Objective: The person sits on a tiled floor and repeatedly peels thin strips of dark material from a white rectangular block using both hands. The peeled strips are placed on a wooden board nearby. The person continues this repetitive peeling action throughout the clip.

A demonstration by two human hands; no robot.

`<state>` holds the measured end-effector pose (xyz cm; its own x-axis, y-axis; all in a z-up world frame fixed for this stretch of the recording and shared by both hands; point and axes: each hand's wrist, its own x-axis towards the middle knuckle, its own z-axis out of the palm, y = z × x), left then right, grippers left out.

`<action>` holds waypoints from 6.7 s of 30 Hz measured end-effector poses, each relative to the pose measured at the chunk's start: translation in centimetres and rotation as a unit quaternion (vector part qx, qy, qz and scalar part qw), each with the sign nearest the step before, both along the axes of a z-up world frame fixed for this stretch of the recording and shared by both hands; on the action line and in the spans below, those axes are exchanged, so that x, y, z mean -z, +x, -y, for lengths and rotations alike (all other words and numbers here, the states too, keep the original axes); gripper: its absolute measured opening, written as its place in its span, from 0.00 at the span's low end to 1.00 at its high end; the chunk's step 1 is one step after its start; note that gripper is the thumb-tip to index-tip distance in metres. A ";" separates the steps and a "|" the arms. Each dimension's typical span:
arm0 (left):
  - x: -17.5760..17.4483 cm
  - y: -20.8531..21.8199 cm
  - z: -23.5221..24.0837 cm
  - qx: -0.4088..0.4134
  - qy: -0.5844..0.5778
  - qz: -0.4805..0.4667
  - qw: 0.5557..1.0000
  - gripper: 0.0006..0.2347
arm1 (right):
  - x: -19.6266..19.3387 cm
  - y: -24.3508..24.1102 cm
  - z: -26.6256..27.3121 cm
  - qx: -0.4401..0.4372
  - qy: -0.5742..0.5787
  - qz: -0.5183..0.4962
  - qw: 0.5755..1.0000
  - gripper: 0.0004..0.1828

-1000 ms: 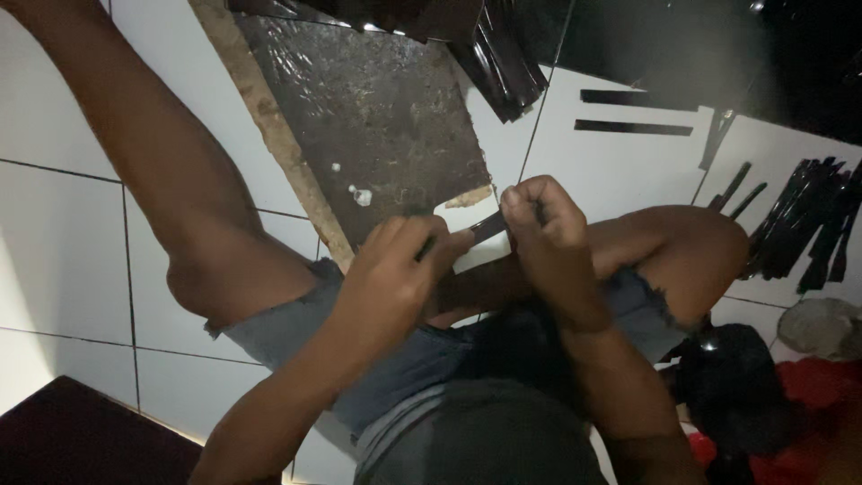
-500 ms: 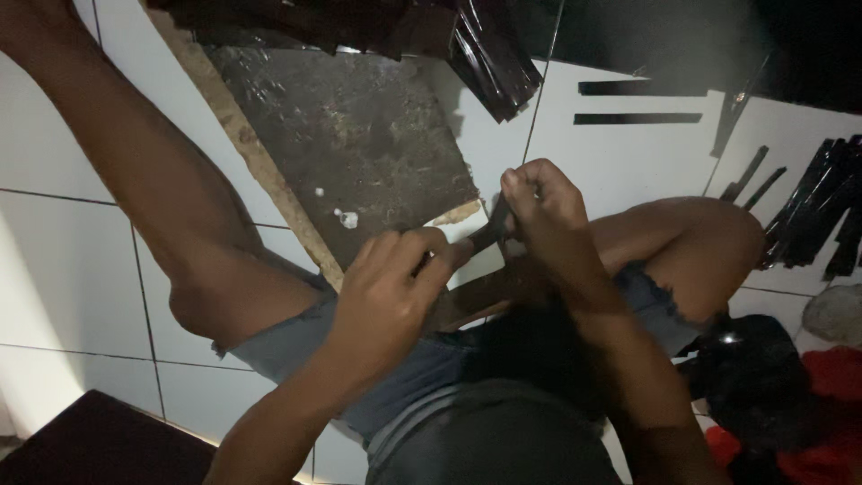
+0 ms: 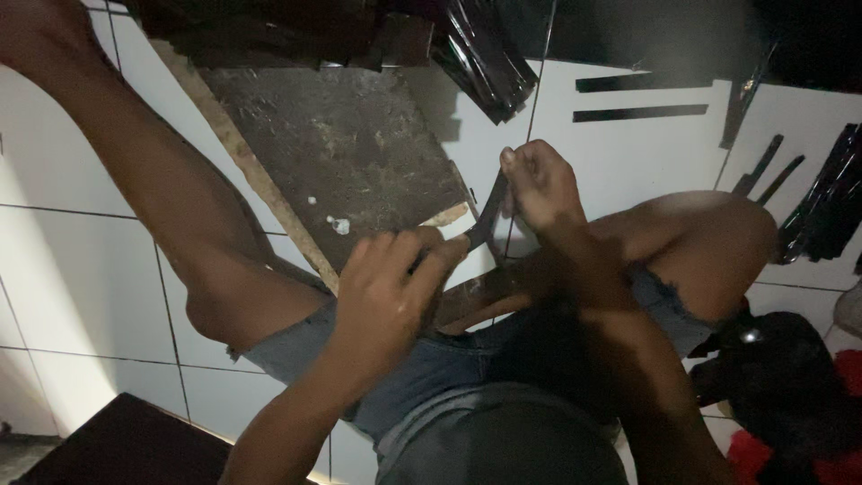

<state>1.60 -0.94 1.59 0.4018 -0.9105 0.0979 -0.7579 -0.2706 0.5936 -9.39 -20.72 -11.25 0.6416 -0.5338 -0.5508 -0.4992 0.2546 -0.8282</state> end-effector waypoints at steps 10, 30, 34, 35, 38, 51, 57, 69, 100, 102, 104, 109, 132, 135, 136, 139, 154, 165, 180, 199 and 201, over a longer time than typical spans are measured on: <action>0.0 -0.4 0.5 -0.001 0.000 0.033 0.999 0.12 | 4.4 -1.5 2.8 0.082 0.013 -0.115 0.990 0.11; -2.4 -4.5 1.2 -0.155 -0.094 -0.554 0.813 0.15 | -10.0 -9.6 -8.6 -0.155 -0.463 0.198 0.850 0.10; -2.2 -3.0 -1.8 -0.106 -0.094 -0.207 0.968 0.16 | -10.6 -10.4 -10.7 -0.267 -0.634 0.256 0.679 0.09; -2.1 -2.5 -2.8 -0.052 -0.086 -0.009 0.995 0.16 | -10.5 -10.1 -10.3 -0.262 -0.697 0.240 0.623 0.05; -1.4 -2.0 -4.9 0.009 -0.004 0.177 0.984 0.19 | -9.9 -8.5 -7.4 -0.195 -0.623 0.175 0.737 0.06; 0.9 -2.1 -3.9 -0.034 -0.077 0.091 0.992 0.11 | -13.3 -3.7 -5.7 -0.285 -0.522 0.143 0.791 0.10; 1.2 -1.7 -3.5 -0.036 -0.064 0.056 0.996 0.10 | -13.5 -4.1 -6.3 -0.276 -0.609 0.129 0.732 0.15; 1.3 -1.6 -3.0 -0.052 -0.073 -0.004 0.996 0.10 | -12.6 -4.2 -3.5 -0.211 -0.337 0.128 0.909 0.16; 0.6 -2.0 -1.6 -0.014 -0.051 0.030 0.998 0.18 | -9.9 -4.0 -3.4 -0.155 -0.285 0.106 0.940 0.10; 0.7 -2.5 -0.8 -0.035 -0.059 0.003 0.998 0.19 | -8.3 -3.1 -4.8 -0.072 -0.165 0.085 0.980 0.07; 0.8 -2.5 -0.1 -0.041 -0.069 -0.012 0.997 0.21 | -7.1 -2.2 -5.3 -0.040 -0.144 0.085 0.985 0.06; 0.4 -1.3 -0.9 -0.029 -0.044 -0.025 0.998 0.18 | -7.1 -1.8 -5.1 -0.014 -0.056 0.094 0.994 0.08; 0.4 -0.2 -0.5 -0.004 -0.005 -0.072 0.997 0.14 | -6.5 -0.1 -2.0 -0.034 0.029 -0.051 0.998 0.14; 0.1 -0.2 -0.1 -0.010 -0.004 -0.079 0.997 0.15 | -6.0 0.0 -1.5 -0.042 0.040 -0.029 0.998 0.16; 0.1 -0.2 0.1 -0.014 -0.006 -0.081 0.997 0.15 | -5.7 0.0 -1.3 -0.043 0.038 -0.049 0.997 0.16; -0.1 -0.1 0.4 -0.010 0.004 -0.088 0.996 0.15 | -4.6 0.1 -1.0 -0.047 0.037 -0.074 0.995 0.15; -0.6 -0.4 1.2 -0.006 0.026 -0.059 0.998 0.15 | -0.7 0.4 0.0 -0.035 0.078 -0.020 0.996 0.13; 0.2 -0.5 1.2 -0.004 0.018 -0.045 0.999 0.12 | -1.1 1.4 0.6 -0.053 0.021 -0.076 0.995 0.15; 0.1 -0.4 1.4 -0.001 0.017 -0.015 1.000 0.11 | 2.3 1.9 1.3 -0.042 -0.004 -0.082 0.996 0.17; 0.8 -1.5 1.5 -0.005 -0.037 0.085 0.996 0.14 | 1.7 1.5 2.4 0.084 0.090 -0.092 0.988 0.18; 1.1 -1.8 0.9 -0.004 -0.022 0.088 0.996 0.14 | 0.2 0.1 2.4 0.101 0.090 -0.105 0.985 0.17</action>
